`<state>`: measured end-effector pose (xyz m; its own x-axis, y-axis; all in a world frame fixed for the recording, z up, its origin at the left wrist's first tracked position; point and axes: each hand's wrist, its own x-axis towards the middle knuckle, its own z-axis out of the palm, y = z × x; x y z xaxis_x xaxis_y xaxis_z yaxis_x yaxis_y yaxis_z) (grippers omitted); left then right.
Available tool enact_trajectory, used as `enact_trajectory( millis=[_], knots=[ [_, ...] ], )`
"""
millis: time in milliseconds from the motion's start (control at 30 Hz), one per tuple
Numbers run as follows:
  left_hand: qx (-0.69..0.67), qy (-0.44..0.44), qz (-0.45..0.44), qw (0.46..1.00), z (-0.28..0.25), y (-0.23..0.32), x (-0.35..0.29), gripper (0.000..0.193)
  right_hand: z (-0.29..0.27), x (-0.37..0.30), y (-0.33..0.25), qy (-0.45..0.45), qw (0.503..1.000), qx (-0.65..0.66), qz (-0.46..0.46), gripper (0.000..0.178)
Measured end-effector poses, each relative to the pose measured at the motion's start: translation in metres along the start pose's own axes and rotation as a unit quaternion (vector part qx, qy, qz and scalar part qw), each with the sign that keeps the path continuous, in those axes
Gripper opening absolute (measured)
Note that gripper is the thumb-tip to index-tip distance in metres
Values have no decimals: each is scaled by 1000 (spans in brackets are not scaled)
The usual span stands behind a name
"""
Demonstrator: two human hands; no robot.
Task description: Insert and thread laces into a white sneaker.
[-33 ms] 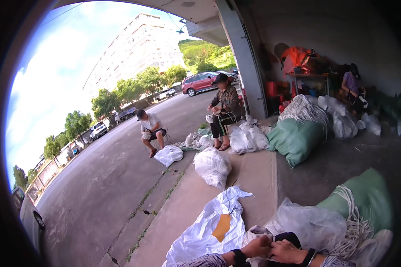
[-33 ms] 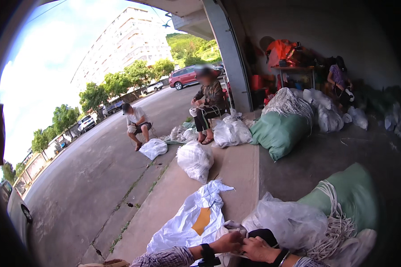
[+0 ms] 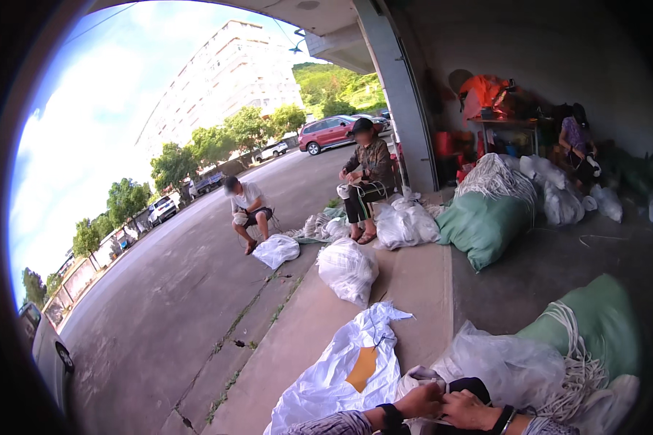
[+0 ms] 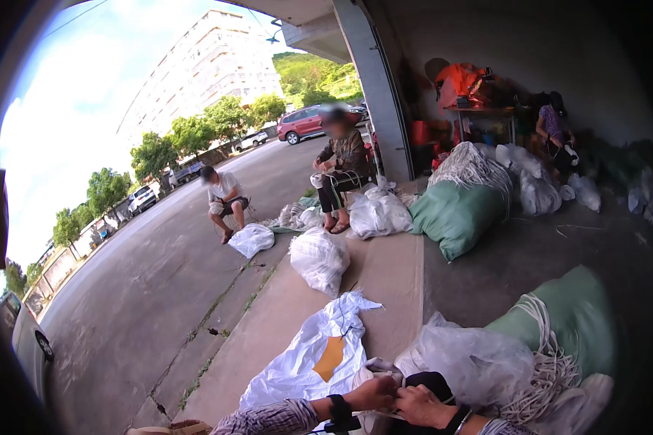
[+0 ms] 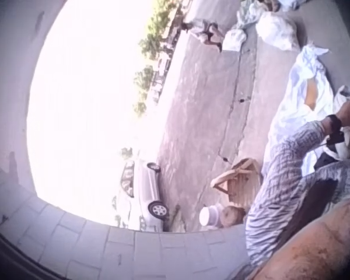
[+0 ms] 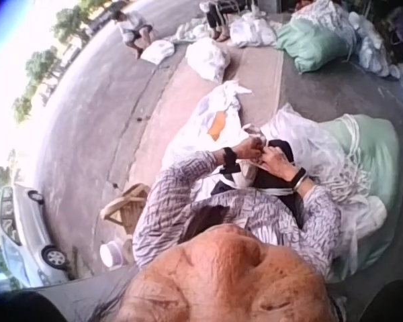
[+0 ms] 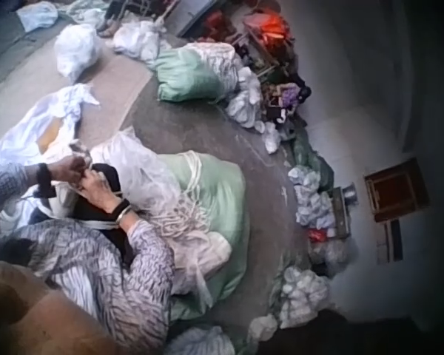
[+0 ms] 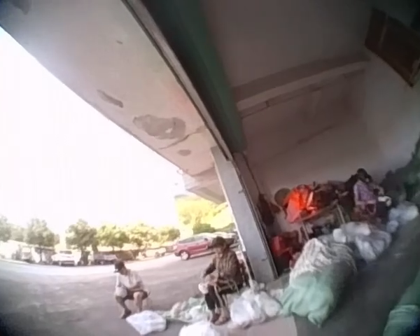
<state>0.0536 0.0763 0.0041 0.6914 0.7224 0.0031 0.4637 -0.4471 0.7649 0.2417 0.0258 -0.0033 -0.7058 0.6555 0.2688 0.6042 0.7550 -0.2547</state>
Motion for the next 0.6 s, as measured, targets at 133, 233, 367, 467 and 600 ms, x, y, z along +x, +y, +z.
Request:
enact_trajectory(
  millis=[133,233,367,467,600],
  knots=[
    [444,-91,253,855,8,-21,16,16,9,-4,-3,36,999,3,2,11],
    [366,-109,179,907,7,-13,17,15,-5,0,-4,33,997,-44,-46,9],
    [326,-183,144,916,14,-26,21,15,7,-5,-8,61,997,-8,-38,17],
    [312,-216,67,923,10,-7,22,19,8,-9,-13,99,992,-76,-35,13],
    [335,-280,76,896,-1,21,26,23,6,-14,-15,107,990,-93,-15,11]
  ],
)
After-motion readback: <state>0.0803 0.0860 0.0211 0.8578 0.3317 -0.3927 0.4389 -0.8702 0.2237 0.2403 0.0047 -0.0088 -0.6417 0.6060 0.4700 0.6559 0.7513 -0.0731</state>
